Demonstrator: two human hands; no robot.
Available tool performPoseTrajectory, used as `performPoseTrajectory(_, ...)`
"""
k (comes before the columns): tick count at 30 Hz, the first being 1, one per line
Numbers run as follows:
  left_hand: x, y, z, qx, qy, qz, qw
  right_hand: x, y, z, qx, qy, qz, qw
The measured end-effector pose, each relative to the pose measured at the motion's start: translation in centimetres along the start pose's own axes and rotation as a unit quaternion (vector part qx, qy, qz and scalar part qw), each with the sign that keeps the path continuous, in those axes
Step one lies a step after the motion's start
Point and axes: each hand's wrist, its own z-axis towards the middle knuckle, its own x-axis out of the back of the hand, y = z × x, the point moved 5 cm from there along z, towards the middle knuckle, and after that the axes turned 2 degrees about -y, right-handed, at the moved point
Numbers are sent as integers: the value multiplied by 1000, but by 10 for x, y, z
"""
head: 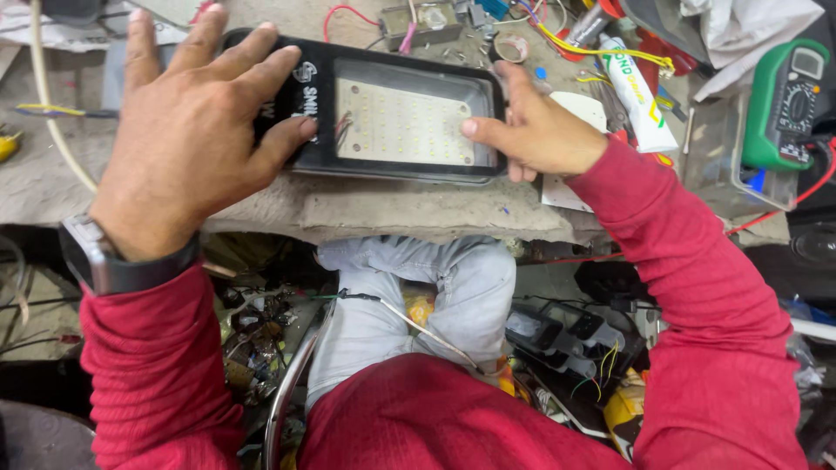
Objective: The person assembles a solar LED street light by placing the LED panel into the housing, inserting a metal bracket, and securing it with screws using a screwdriver. The person then attaches a mounting bracket to the back of the unit and tightens it.
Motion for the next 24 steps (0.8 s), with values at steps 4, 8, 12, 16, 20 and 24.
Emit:
performPoseTrajectory(4, 2, -6, -6, -8, -8, -23, 1000, -3, -4, 2, 45, 12, -175, 983)
performPoseTrajectory(8, 3, -7, -15, -17, 9, -37, 999, -11, -10, 10, 136, 13, -210, 968)
performPoseTrajectory(12, 4, -3, -14, 2, 2, -32, 999, -11, -24, 5, 184, 67, -240, 951)
performPoseTrajectory(16, 4, 4, -11, 19, -40, 94, 995, 11, -37, -10, 186, 113, -247, 944)
performPoseTrajectory(20, 10, 12, -11, 64, -42, 39, 996, 28, -52, -14, 318, 191, -311, 875)
performPoseTrajectory(24, 14, 23, -1, 56, -51, 166, 983, 26, -46, 24, 304, 85, -328, 890)
